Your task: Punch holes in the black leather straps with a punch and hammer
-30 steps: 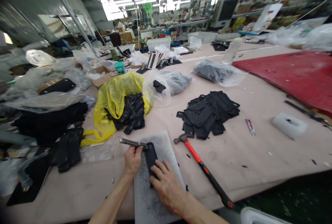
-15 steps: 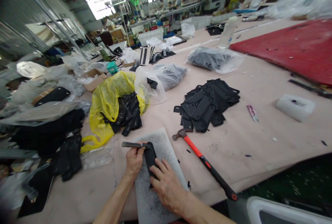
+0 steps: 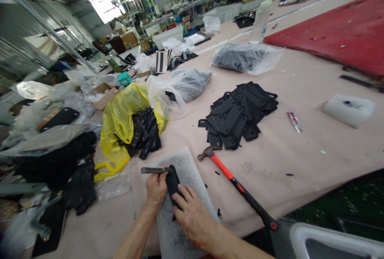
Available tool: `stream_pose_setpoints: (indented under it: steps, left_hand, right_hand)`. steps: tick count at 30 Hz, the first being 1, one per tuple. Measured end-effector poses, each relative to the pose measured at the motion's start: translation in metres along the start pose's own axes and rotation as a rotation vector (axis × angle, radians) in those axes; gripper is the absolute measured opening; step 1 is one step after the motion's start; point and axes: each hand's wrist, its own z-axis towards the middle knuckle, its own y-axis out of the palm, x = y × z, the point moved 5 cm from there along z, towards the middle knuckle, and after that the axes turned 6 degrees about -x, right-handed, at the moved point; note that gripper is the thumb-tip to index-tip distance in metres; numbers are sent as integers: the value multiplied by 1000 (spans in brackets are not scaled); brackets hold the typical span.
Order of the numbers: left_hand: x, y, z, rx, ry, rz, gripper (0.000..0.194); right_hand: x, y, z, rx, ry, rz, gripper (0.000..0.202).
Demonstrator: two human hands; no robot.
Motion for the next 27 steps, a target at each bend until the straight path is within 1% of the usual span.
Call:
stream_pose_setpoints:
  steps: [5, 9, 13, 15, 17, 18, 19, 20, 21, 22, 23, 24, 25, 27]
  left_hand:
    - [6, 8, 5, -36, 104, 148, 24]
    - [4, 9, 5, -13, 134, 158, 25]
    - [1, 9, 4, 13, 152, 163, 24]
    - [1, 10, 4, 15, 170, 167, 24]
    - [1, 10, 4, 3, 181, 171, 25]
    - [1, 10, 3, -3, 185, 171, 25]
    - [0, 10, 3, -9, 186, 170, 25]
    - [0, 10, 3, -13, 184, 168, 24]
    - [-1, 10, 2, -14, 177, 167, 23]
    - [-1, 10, 2, -13, 168, 168, 22]
    - [-2, 10, 2, -14, 161, 171, 20]
    - [-2, 10, 1, -14, 158, 176, 19]
    - [-1, 10, 1, -14, 157, 182, 18]
    - [0, 11, 1, -14, 160, 190, 17]
  right_hand:
    - [1, 1, 0, -25, -4, 6, 26]
    - [4, 6, 0, -37, -20, 16, 28]
    - [1, 6, 2, -90, -12, 27, 29]
    - [-4, -3, 2, -118, -12, 31, 29]
    - [-7, -19, 0, -133, -49, 48, 33]
    - [-5, -30, -3, -114, -55, 52, 35]
    - [1, -42, -7, -66, -31, 41, 35]
    - [12, -56, -12, 12, 34, 9, 33]
    - [27, -69, -18, 103, 135, -43, 31]
    - [45, -80, -27, 185, 263, -108, 29]
    - [63, -88, -36, 229, 389, -172, 27]
    - [80, -93, -46, 234, 500, -224, 25]
    - [95, -94, -54, 207, 588, -257, 24]
    - [116, -90, -66, 136, 700, -230, 18]
